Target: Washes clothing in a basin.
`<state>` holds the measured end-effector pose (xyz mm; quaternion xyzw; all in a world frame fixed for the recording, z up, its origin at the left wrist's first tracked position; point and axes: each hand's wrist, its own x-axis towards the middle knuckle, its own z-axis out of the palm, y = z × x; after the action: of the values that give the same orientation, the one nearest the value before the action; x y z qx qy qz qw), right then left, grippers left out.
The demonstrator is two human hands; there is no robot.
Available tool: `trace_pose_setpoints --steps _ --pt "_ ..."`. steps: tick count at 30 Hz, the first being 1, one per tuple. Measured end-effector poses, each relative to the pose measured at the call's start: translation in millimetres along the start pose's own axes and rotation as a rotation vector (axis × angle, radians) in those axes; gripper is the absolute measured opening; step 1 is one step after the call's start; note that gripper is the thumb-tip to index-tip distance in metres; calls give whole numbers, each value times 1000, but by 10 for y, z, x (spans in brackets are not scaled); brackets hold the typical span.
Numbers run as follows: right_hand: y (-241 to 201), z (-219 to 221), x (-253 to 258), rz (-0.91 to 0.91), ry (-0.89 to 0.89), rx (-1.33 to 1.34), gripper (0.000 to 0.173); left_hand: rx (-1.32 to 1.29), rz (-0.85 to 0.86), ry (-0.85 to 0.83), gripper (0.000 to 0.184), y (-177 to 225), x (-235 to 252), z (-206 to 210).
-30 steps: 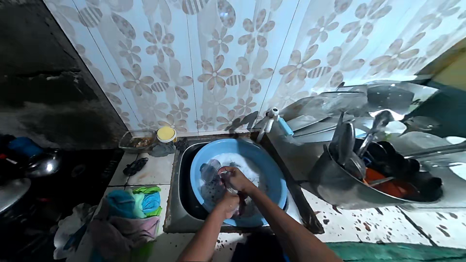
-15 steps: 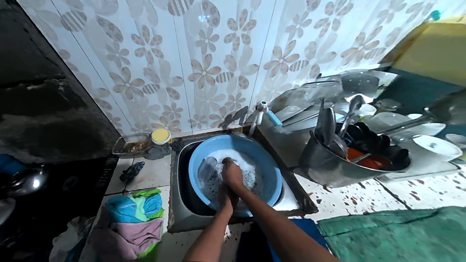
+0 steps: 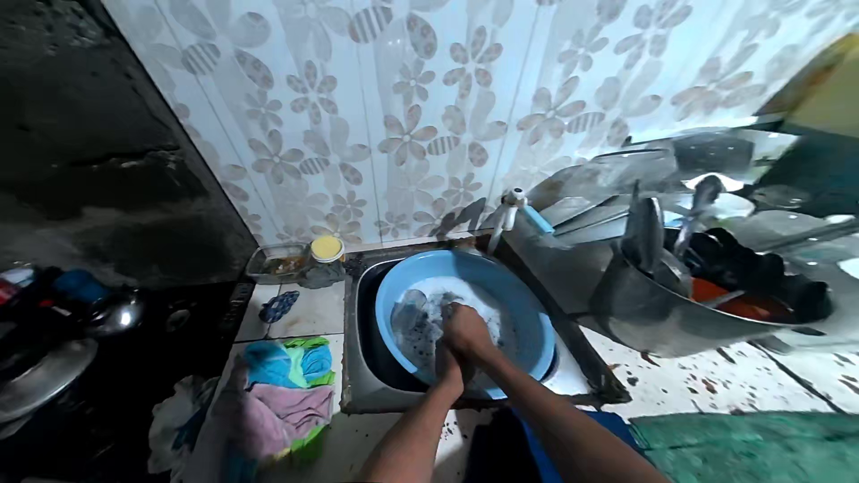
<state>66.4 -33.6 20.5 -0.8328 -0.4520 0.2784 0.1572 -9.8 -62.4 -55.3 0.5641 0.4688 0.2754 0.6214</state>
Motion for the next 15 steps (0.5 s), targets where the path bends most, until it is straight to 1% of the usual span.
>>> trace_pose_setpoints --steps 3,5,7,10,13,15 --pt "-63 -37 -1 69 -29 -41 38 -41 48 39 38 -52 53 37" --pt "-81 -69 -2 81 -63 -90 35 76 90 60 40 -27 56 52" --pt "-92 -103 -5 77 -86 -120 34 128 89 76 40 -27 78 74" --pt "-42 -99 20 66 -75 -129 34 93 60 100 33 -46 104 125" --pt "-1 -122 25 44 -68 -109 35 171 70 128 34 -13 94 167" --pt "50 -134 39 4 -84 -64 38 202 89 168 31 42 48 192"
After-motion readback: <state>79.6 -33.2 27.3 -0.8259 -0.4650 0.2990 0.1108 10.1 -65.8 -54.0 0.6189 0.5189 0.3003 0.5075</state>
